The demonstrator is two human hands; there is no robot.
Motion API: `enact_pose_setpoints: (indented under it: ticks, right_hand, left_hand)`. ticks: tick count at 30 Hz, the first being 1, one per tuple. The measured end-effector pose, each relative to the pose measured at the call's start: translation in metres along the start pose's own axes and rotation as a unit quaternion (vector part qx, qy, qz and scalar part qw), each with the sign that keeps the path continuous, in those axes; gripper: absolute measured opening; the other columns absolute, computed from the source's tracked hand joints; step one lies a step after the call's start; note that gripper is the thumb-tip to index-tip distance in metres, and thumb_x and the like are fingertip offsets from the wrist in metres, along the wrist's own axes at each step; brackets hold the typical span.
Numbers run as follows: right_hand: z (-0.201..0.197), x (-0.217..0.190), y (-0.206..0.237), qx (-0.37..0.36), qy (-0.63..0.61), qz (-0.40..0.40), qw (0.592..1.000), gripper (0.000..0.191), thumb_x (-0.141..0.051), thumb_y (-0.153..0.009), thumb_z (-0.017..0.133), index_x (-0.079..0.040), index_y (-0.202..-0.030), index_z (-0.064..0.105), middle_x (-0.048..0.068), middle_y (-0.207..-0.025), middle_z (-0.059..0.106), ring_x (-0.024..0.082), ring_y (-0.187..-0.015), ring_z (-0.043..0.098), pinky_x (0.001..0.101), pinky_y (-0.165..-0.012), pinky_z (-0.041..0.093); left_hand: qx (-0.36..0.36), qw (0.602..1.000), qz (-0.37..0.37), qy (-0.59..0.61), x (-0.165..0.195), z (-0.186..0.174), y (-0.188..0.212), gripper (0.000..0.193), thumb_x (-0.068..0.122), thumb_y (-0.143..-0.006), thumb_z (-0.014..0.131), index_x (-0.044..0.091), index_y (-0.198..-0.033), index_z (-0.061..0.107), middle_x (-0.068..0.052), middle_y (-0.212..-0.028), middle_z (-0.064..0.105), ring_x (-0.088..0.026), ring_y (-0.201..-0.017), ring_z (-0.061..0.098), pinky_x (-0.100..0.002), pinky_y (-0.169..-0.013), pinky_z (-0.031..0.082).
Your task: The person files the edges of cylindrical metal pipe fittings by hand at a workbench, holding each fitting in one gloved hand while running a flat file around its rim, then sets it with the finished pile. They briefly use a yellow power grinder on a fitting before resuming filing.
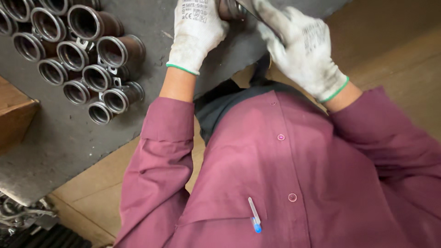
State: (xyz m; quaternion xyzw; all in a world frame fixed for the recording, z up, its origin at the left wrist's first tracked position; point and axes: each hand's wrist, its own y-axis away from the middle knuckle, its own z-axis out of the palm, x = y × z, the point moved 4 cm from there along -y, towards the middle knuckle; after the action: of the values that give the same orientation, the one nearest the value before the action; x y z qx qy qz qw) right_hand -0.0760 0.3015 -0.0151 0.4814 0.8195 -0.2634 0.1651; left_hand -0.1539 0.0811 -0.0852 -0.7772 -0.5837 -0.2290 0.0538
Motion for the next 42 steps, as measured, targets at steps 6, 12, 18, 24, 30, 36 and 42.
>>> enact_pose_setpoints:
  ticks: [6,12,18,24,30,36,42]
  right_hand:
    - [-0.019,0.008,0.047,0.005,-0.072,0.052,0.996,0.053,-0.003,-0.102,0.061,-0.008,-0.155,0.055,0.009,-0.093,0.062,0.025,-0.074,0.065,0.0374,-0.069,0.054]
    - [0.012,0.023,0.044,-0.018,-0.006,0.017,1.0,0.048,-0.008,-0.103,0.074,-0.008,-0.15,0.06,0.013,-0.095,0.064,0.03,-0.072,0.061,0.0403,-0.064,0.05]
    - [-0.006,0.034,0.077,0.006,-0.144,0.141,0.98,0.043,-0.002,-0.11,0.069,-0.004,-0.152,0.062,0.011,-0.101,0.069,0.018,-0.084,0.068,0.0334,-0.079,0.058]
    - [-0.025,0.038,0.093,0.045,-0.127,0.15,0.979,0.037,0.0,-0.109,0.068,0.008,-0.144,0.057,0.024,-0.128,0.07,0.018,-0.111,0.07,0.0341,-0.096,0.058]
    - [-0.032,0.019,0.085,-0.007,-0.198,0.161,0.967,0.041,-0.003,-0.104,0.068,0.006,-0.143,0.059,0.022,-0.121,0.073,0.018,-0.098,0.068,0.0294,-0.087,0.056]
    - [-0.04,0.007,0.074,-0.055,-0.178,0.147,0.971,0.04,-0.006,-0.108,0.072,0.004,-0.145,0.06,0.021,-0.112,0.073,0.015,-0.088,0.07,0.0297,-0.086,0.056]
    - [-0.02,-0.015,0.041,-0.186,0.036,0.027,0.981,0.049,-0.016,-0.097,0.078,-0.008,-0.145,0.07,0.017,-0.085,0.072,0.029,-0.068,0.068,0.038,-0.065,0.054]
  left_hand:
    - [0.033,0.998,0.031,-0.041,0.007,-0.005,-0.003,0.017,0.024,-0.072,0.077,0.009,-0.082,0.075,-0.015,-0.075,0.072,-0.037,-0.072,0.069,-0.049,-0.065,0.054]
    - [-0.042,0.998,-0.02,-0.029,0.003,0.0,-0.005,0.018,0.024,-0.072,0.074,0.013,-0.086,0.077,-0.013,-0.076,0.072,-0.035,-0.073,0.071,-0.047,-0.069,0.055]
    - [0.046,0.999,-0.009,0.025,0.003,-0.011,0.004,0.033,0.023,-0.072,0.084,0.005,-0.097,0.071,-0.018,-0.089,0.072,-0.038,-0.088,0.069,-0.046,-0.077,0.054]
    - [0.215,0.928,0.033,0.304,0.007,-0.007,0.046,0.064,0.025,-0.074,0.093,0.009,-0.126,0.059,-0.013,-0.128,0.066,-0.036,-0.124,0.062,-0.049,-0.109,0.051]
    - [0.225,0.971,-0.032,0.072,0.006,0.014,0.061,0.08,0.042,-0.067,0.1,0.01,-0.129,0.061,-0.011,-0.142,0.056,-0.039,-0.144,0.039,-0.057,-0.114,0.035]
    - [0.254,0.966,-0.042,0.031,0.002,0.008,0.073,0.074,0.045,-0.069,0.098,0.011,-0.124,0.064,-0.012,-0.143,0.053,-0.041,-0.141,0.041,-0.059,-0.111,0.035]
    - [0.227,0.971,-0.059,0.047,0.0,0.014,0.071,0.073,0.043,-0.068,0.097,0.011,-0.126,0.065,-0.012,-0.14,0.056,-0.039,-0.135,0.045,-0.06,-0.112,0.035]
